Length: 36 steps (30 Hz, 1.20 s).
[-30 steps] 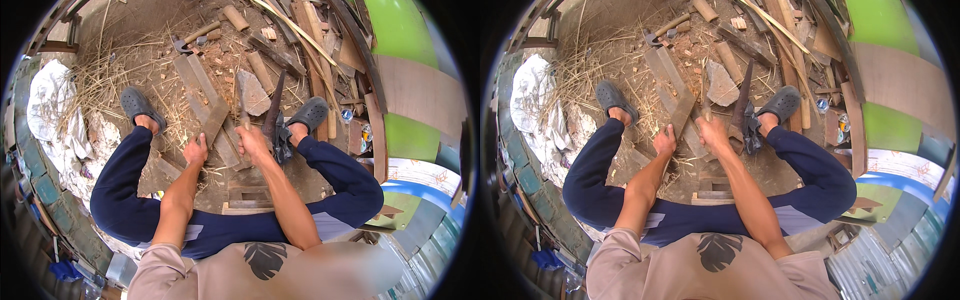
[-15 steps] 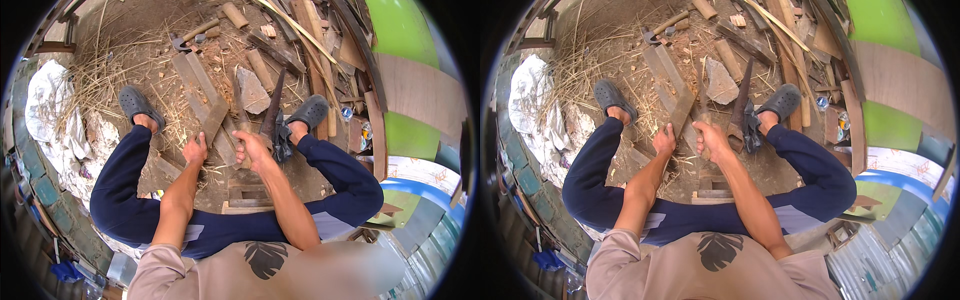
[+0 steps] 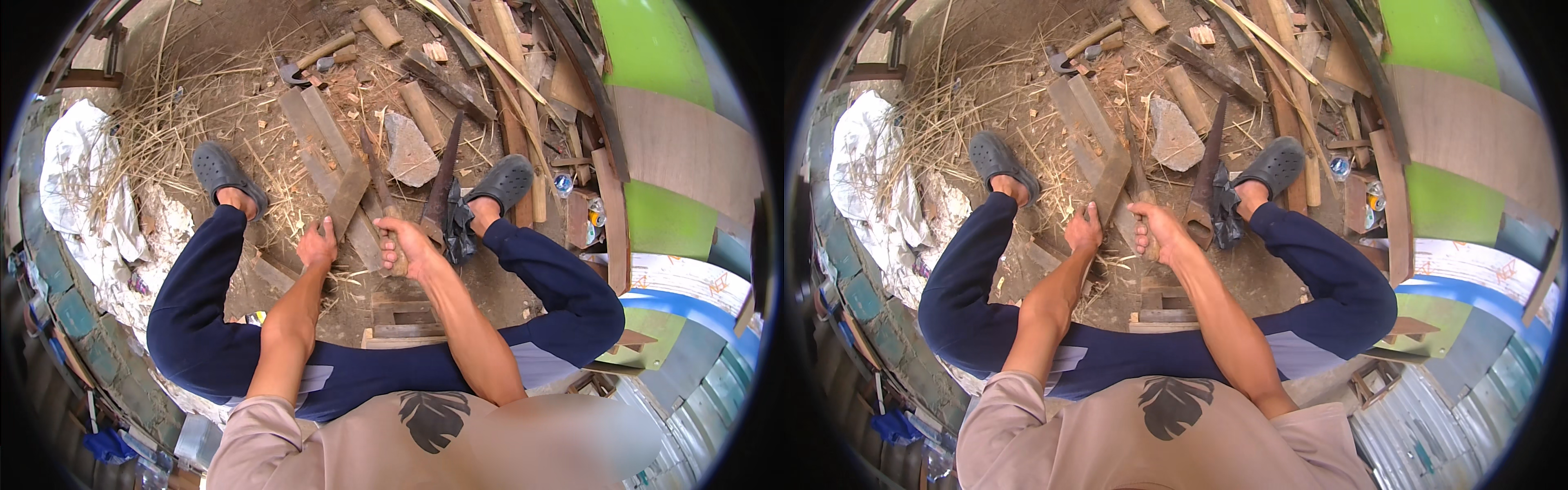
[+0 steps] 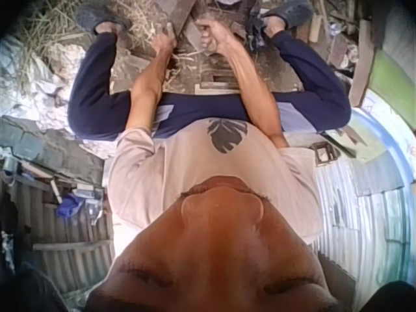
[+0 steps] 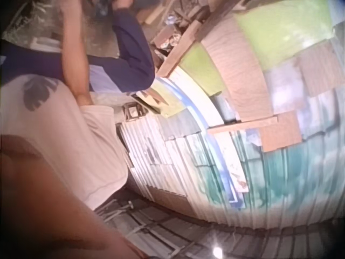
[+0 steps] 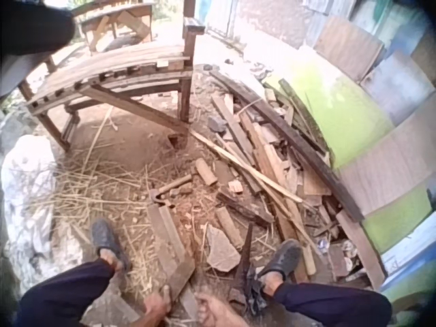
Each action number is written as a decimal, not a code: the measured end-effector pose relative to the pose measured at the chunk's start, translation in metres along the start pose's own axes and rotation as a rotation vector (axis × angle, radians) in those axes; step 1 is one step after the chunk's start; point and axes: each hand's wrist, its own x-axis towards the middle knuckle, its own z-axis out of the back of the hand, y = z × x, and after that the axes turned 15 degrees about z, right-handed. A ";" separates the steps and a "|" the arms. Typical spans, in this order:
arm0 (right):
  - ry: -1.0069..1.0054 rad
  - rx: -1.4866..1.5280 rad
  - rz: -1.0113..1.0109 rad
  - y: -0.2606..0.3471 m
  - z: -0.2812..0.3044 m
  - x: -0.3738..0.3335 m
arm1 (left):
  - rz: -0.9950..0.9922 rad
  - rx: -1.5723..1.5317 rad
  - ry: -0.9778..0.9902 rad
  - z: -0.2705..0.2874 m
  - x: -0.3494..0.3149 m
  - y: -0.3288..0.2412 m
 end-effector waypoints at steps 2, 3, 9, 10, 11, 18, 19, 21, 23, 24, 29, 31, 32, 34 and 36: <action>0.044 0.111 0.001 0.008 -0.002 -0.004 | -0.018 -0.020 -0.033 -0.004 0.004 0.003; 0.061 0.170 -0.006 0.014 -0.003 -0.012 | -0.024 -0.023 -0.044 -0.006 0.002 0.007; 0.157 0.215 0.365 0.034 -0.010 -0.044 | -0.028 -0.006 -0.033 -0.009 0.005 0.006; 0.096 0.163 0.417 0.026 -0.012 -0.037 | -0.026 -0.005 -0.028 -0.009 0.005 0.007; 0.035 0.109 0.468 0.019 -0.013 -0.029 | -0.021 -0.005 -0.023 -0.009 0.005 0.006; 0.131 0.176 0.073 0.024 0.000 -0.028 | -0.036 -0.012 -0.042 -0.006 0.004 0.006; 0.167 0.210 0.093 0.030 -0.002 -0.040 | -0.032 -0.010 -0.040 -0.007 0.003 0.010; 0.093 0.076 0.313 0.035 -0.011 -0.056 | -0.034 -0.012 -0.043 -0.006 0.004 0.009; 0.015 0.005 0.504 0.033 -0.019 -0.056 | -0.033 -0.007 -0.032 -0.004 0.002 0.004; -0.025 -0.034 0.519 0.026 -0.018 -0.045 | -0.032 -0.007 -0.028 -0.003 0.001 0.002; -0.066 -0.086 0.049 0.014 -0.019 -0.031 | -0.039 -0.024 -0.045 -0.009 0.001 0.007; -0.061 -0.013 0.050 0.019 -0.019 -0.031 | -0.042 -0.037 -0.075 -0.011 0.005 0.009; -0.004 0.085 0.038 0.021 -0.015 -0.033 | -0.045 -0.038 -0.085 -0.012 0.003 0.009; 0.108 0.283 0.014 0.028 -0.001 -0.040 | -0.046 -0.048 -0.091 -0.010 0.002 0.010; 0.180 0.249 0.124 0.034 0.002 -0.052 | -0.050 -0.063 -0.087 -0.003 0.001 0.007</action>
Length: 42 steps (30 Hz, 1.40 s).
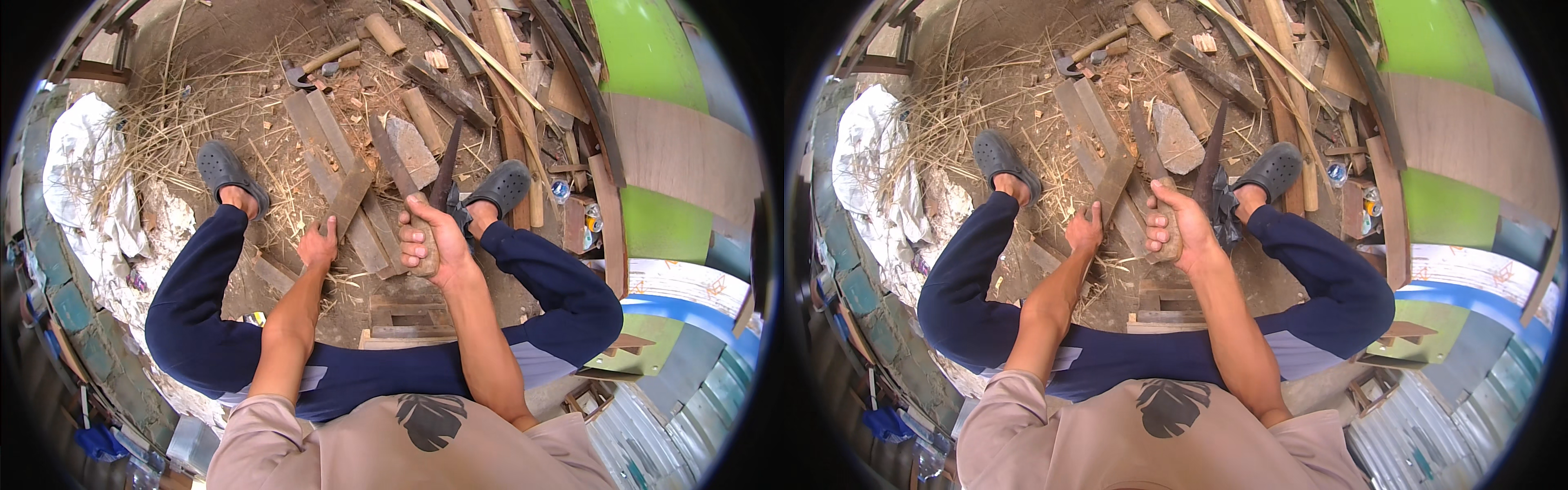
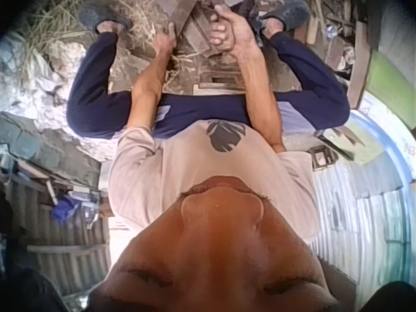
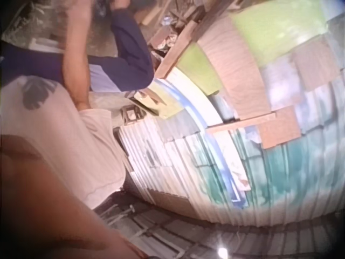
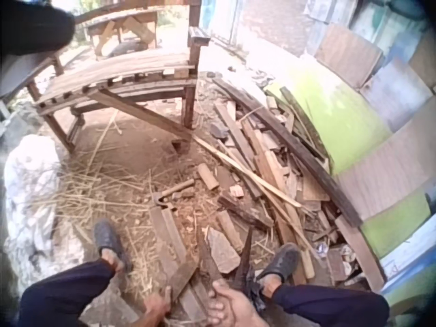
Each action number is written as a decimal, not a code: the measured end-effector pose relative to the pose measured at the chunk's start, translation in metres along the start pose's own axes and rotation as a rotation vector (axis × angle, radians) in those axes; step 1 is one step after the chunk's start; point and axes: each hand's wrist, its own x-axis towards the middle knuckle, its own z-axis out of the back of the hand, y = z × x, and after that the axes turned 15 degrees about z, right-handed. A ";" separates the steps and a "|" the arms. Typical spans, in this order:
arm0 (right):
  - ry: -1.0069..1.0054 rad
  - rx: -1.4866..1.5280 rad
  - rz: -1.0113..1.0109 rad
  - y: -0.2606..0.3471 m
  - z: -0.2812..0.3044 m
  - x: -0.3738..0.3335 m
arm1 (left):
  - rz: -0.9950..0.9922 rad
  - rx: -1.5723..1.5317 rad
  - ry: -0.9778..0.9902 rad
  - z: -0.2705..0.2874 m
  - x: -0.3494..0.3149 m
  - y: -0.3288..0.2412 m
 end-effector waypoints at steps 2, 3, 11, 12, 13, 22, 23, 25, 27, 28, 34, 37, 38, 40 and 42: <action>-0.029 -0.164 0.141 -0.003 -0.005 -0.007 | 0.008 -0.002 0.020 0.001 -0.001 -0.002; -0.073 -0.247 0.207 -0.009 -0.010 -0.003 | 0.008 0.000 0.031 0.002 -0.002 -0.003; -0.131 -0.339 0.024 -0.035 0.013 0.025 | -0.008 0.033 0.206 0.012 -0.001 -0.004; -0.098 -0.291 0.027 -0.033 0.014 0.019 | 0.004 0.037 0.208 0.011 -0.002 -0.005; -0.065 -0.243 0.030 -0.027 0.017 0.011 | 0.017 0.039 0.211 0.012 -0.002 -0.005; -0.080 -0.532 0.393 0.016 0.020 -0.119 | -0.584 -0.109 -0.250 0.021 -0.018 -0.084; -0.092 -0.551 0.427 0.016 0.030 -0.126 | -0.652 -0.062 -0.267 0.027 -0.020 -0.101; -0.113 -0.592 0.487 0.015 0.051 -0.133 | -0.777 0.037 -0.300 0.034 -0.022 -0.128; -0.162 -0.588 0.469 0.014 0.064 -0.131 | -0.684 0.198 -0.179 0.037 -0.024 -0.150; -0.180 -0.590 0.471 0.011 0.070 -0.126 | -0.633 0.278 -0.120 0.038 -0.028 -0.157; -0.188 -0.552 0.444 0.004 0.069 -0.104 | -0.513 0.098 -0.257 0.016 -0.052 -0.157; -0.179 -0.574 0.444 -0.002 0.071 -0.098 | -0.642 -0.156 -0.105 0.017 -0.066 -0.147; -0.174 -0.588 0.447 -0.003 0.071 -0.096 | -0.836 -0.187 -0.095 0.018 -0.065 -0.139; -0.158 -0.630 0.450 -0.004 0.069 -0.096 | -0.887 -0.220 -0.151 0.017 -0.064 -0.122; -0.151 -0.681 0.461 -0.006 0.069 -0.095 | -0.751 -0.246 -0.255 0.012 -0.061 -0.109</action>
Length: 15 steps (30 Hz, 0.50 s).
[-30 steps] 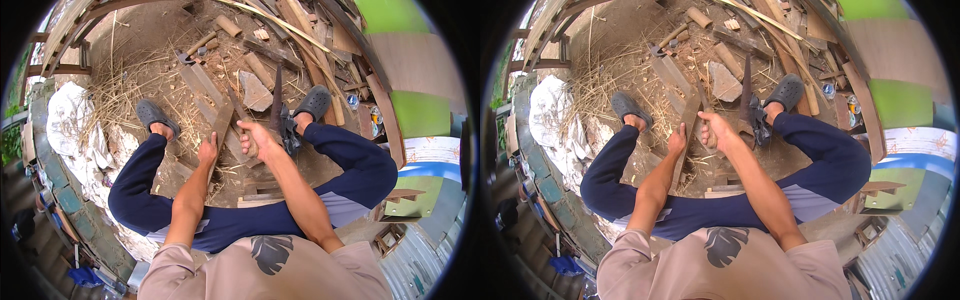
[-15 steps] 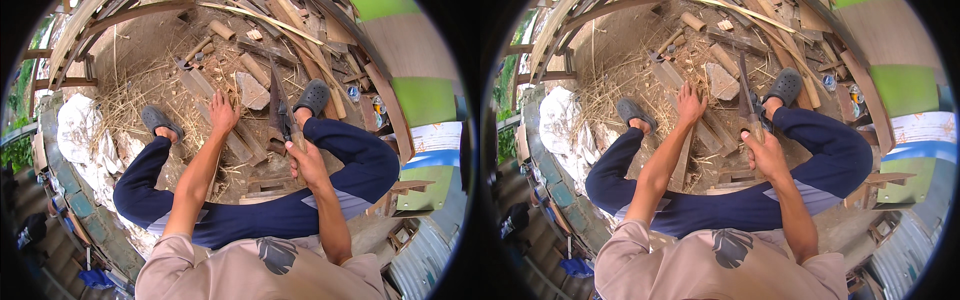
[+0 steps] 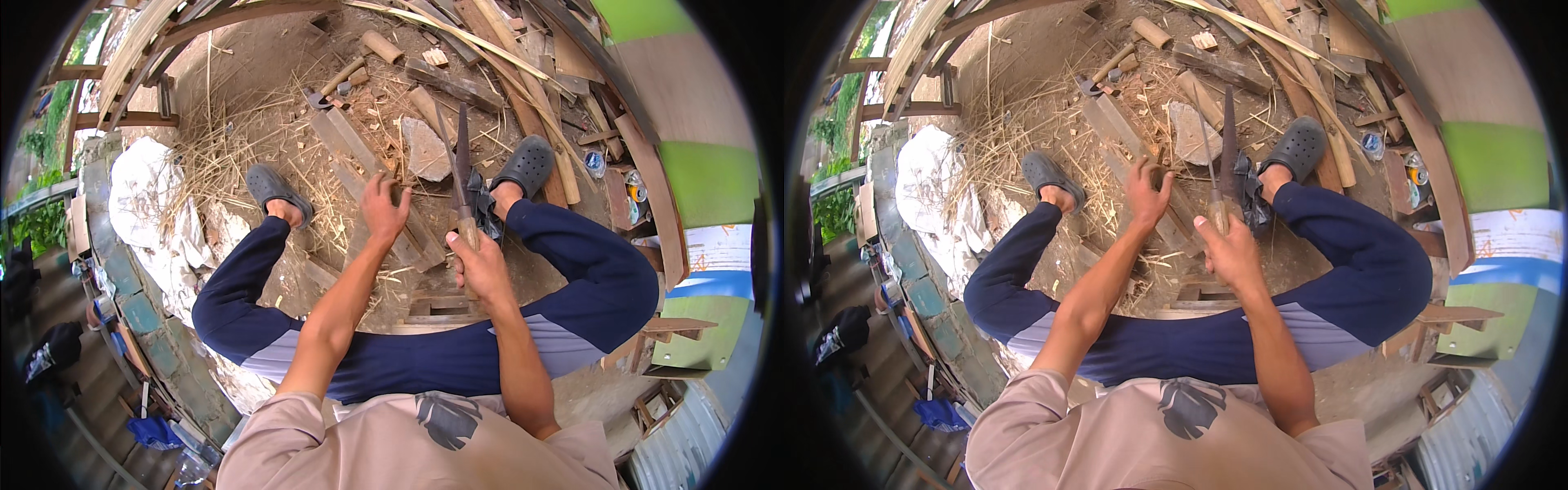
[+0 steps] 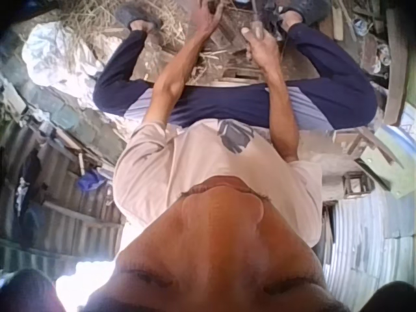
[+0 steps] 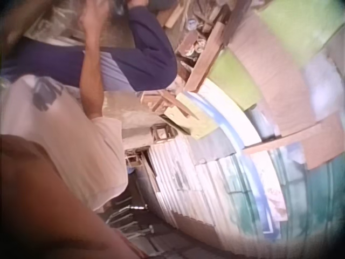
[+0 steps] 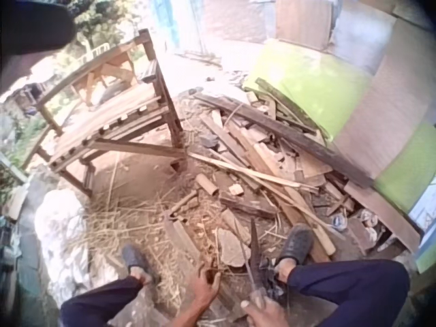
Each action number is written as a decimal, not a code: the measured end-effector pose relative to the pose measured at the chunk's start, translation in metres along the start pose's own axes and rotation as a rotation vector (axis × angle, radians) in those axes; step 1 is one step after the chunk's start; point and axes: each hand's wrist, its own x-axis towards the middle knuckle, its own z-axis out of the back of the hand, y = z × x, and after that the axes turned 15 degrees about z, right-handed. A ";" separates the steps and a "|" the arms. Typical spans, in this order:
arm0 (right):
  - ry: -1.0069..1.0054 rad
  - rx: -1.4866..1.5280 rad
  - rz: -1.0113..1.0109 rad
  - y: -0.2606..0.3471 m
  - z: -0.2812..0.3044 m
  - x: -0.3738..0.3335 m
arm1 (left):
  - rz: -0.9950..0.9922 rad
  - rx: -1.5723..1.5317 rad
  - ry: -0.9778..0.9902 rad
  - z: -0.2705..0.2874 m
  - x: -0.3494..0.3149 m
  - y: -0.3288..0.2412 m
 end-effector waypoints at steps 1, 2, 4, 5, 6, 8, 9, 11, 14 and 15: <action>0.005 -0.024 0.012 -0.004 -0.002 0.001 | 0.149 0.046 -0.085 0.000 -0.002 0.007; 0.007 -0.050 0.024 -0.007 -0.002 0.002 | 0.299 0.090 -0.168 0.001 -0.004 0.013; 0.010 -0.156 0.055 -0.013 -0.002 0.005 | 0.461 0.175 -0.032 0.004 -0.011 0.028; 0.015 -0.210 0.070 -0.016 -0.003 0.007 | 0.543 0.218 0.036 0.008 -0.016 0.035; 0.018 -0.272 0.065 -0.017 -0.003 0.009 | 0.521 0.228 0.085 0.010 -0.022 0.043; 0.025 -0.401 0.056 -0.020 -0.004 0.012 | 0.479 0.243 0.181 0.013 -0.033 0.058; 0.039 -0.458 0.078 -0.025 -0.004 0.014 | 0.515 0.222 0.195 0.012 -0.033 0.067; 0.063 -0.576 0.120 -0.033 -0.004 0.020 | 0.584 0.177 0.231 0.014 -0.033 0.076; 0.095 -0.669 0.144 -0.033 -0.010 0.018 | 0.578 0.159 0.272 0.024 -0.034 0.075; 0.082 -0.702 0.236 -0.040 -0.010 0.019 | 0.574 0.111 0.297 0.027 -0.033 0.077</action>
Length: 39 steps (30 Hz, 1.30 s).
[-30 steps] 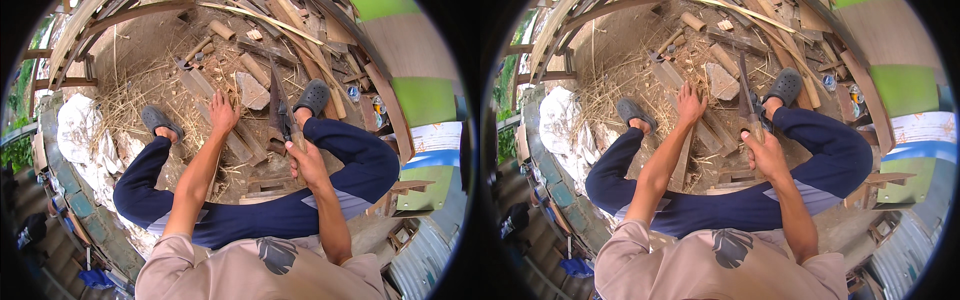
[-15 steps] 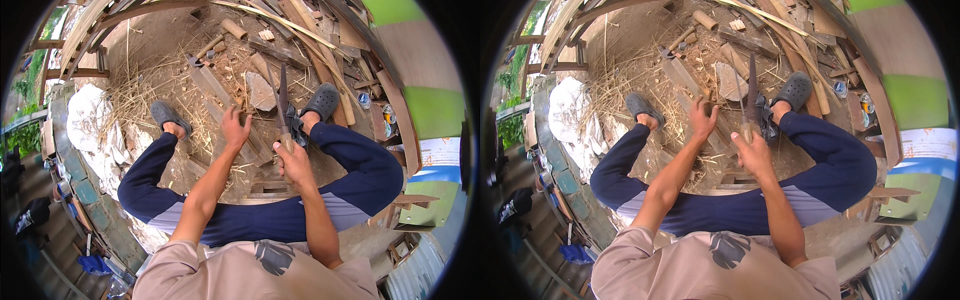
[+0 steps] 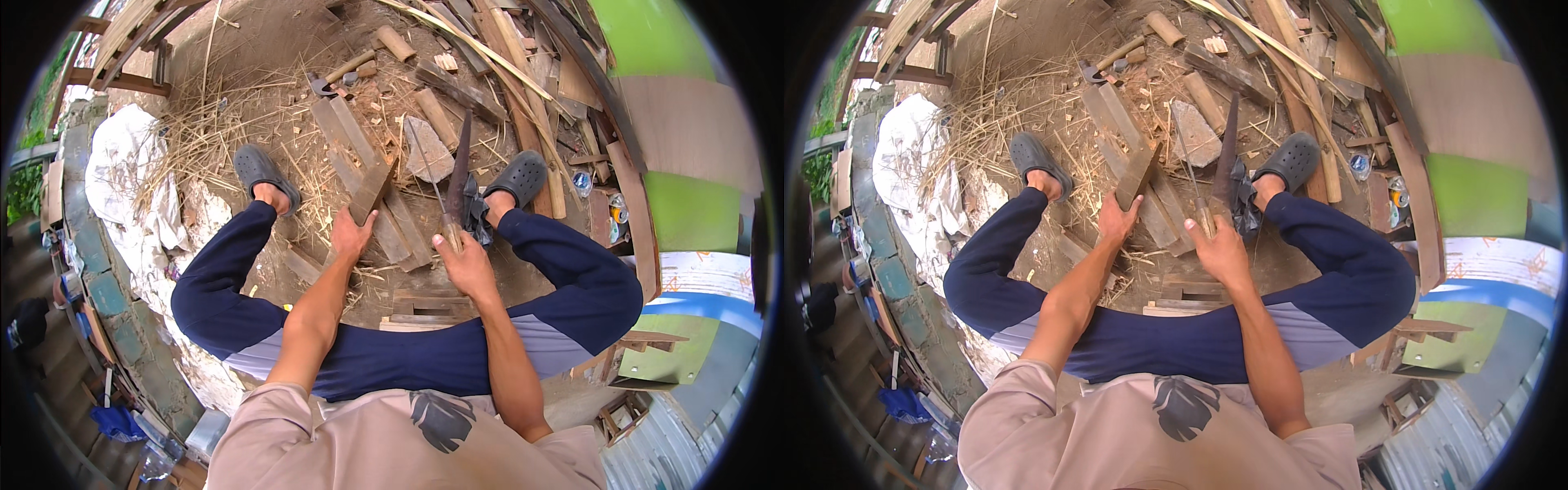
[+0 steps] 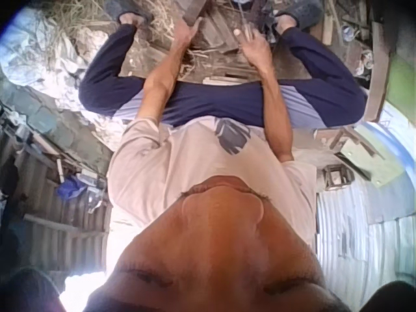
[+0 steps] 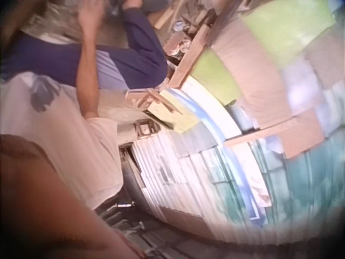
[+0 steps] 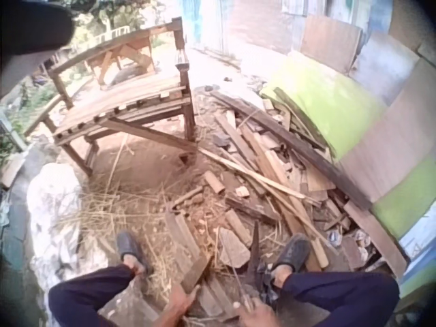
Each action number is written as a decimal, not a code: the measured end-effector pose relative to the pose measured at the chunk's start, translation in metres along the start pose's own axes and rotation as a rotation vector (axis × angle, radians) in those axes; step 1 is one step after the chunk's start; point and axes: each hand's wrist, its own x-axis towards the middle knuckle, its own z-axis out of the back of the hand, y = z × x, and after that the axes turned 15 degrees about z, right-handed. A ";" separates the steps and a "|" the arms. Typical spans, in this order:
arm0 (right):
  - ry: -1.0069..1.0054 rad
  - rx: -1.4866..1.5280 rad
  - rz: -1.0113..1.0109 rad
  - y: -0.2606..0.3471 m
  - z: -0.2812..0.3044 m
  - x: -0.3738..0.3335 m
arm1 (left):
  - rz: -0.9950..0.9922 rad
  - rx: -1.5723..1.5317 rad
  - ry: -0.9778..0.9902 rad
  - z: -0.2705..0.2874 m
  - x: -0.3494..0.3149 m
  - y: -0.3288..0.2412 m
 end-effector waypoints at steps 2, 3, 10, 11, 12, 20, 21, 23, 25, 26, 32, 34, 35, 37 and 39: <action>-0.071 -0.074 0.166 -0.016 -0.013 -0.001 | -0.021 -0.074 0.066 0.011 0.004 0.005; -0.049 -0.046 0.138 -0.014 -0.013 -0.001 | -0.042 -0.105 0.175 0.027 0.000 0.002; 0.026 0.130 0.077 -0.009 -0.018 0.008 | -0.106 -0.077 0.065 0.007 0.020 0.035; 0.016 0.110 0.090 -0.010 -0.016 0.010 | -0.059 -0.052 0.129 0.017 0.014 0.022; 0.017 0.090 0.111 -0.002 -0.015 0.012 | -0.006 -0.031 0.183 0.025 0.011 0.016; -0.045 0.097 0.093 0.026 -0.046 0.063 | 0.042 0.060 0.213 0.033 0.033 0.024; -0.024 0.126 0.070 0.016 -0.054 0.074 | 0.033 0.049 0.227 0.035 0.032 0.021; 0.092 0.084 -0.108 0.008 -0.068 0.089 | 0.039 0.047 0.241 0.035 0.035 0.020; 0.164 0.153 -0.293 0.008 -0.077 0.098 | 0.048 0.053 0.257 0.035 0.036 0.019; 0.172 0.235 -0.309 0.013 -0.076 0.098 | 0.059 0.063 0.271 0.036 0.035 0.020; 0.125 0.371 -0.315 0.013 -0.065 0.076 | 0.070 0.083 0.176 0.028 0.013 0.015; 0.086 0.402 -0.327 0.005 -0.067 0.071 | 0.067 0.092 0.139 0.021 0.013 0.017; 0.044 0.385 -0.256 0.010 -0.065 0.070 | 0.070 0.101 0.139 0.022 0.013 0.016; -0.040 0.353 -0.116 0.022 -0.059 0.068 | 0.070 0.112 0.128 0.019 0.012 0.019; -0.086 0.371 0.035 0.021 -0.054 0.077 | 0.053 0.116 0.100 0.015 0.012 0.020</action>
